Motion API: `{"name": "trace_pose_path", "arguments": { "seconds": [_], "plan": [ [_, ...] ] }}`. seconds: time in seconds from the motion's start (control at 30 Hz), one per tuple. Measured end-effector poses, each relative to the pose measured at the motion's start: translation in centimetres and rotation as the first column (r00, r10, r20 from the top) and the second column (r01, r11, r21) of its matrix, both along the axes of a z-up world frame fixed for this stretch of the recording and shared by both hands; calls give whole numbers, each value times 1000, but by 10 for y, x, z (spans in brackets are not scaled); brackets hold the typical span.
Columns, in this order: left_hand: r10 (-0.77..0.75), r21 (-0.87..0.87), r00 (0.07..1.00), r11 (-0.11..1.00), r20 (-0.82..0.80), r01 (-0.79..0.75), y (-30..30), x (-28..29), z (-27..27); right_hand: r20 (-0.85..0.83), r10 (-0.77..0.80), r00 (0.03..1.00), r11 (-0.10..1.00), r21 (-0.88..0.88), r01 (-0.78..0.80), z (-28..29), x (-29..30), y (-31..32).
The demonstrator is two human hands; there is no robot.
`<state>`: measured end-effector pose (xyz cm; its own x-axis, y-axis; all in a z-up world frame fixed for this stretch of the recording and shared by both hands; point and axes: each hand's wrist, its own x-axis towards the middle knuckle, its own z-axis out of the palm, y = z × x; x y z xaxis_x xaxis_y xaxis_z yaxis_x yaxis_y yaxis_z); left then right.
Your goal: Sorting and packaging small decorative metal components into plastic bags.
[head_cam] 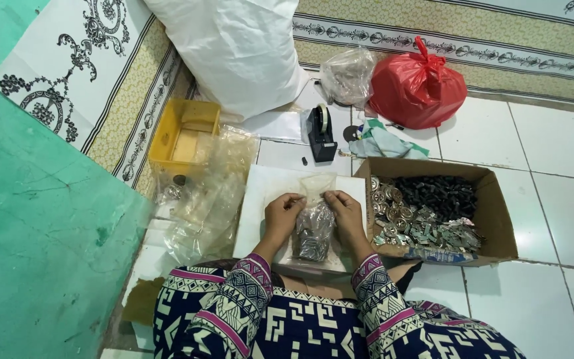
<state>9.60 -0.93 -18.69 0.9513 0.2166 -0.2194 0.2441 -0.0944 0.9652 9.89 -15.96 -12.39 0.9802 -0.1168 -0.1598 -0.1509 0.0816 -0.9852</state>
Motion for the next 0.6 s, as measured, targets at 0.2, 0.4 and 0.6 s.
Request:
{"name": "trace_pose_path", "arguments": {
  "seconds": [0.2, 0.4, 0.6],
  "plan": [
    [13, 25, 1000, 1000, 21, -13, -3, -5, 9, 53, 22, 998, 999, 33, -24, -33, -3, -9],
    [-1, -21, 994, 1000, 106, 3, -3, -9, 7, 19, 33, 999, 999, 30, -33, -24, -6, -11],
    [84, 14, 988, 996, 130, -86, -6, -7, -6, -10, 63, 998, 995, 83, -62, -29, -4, -18]
  ]
}}
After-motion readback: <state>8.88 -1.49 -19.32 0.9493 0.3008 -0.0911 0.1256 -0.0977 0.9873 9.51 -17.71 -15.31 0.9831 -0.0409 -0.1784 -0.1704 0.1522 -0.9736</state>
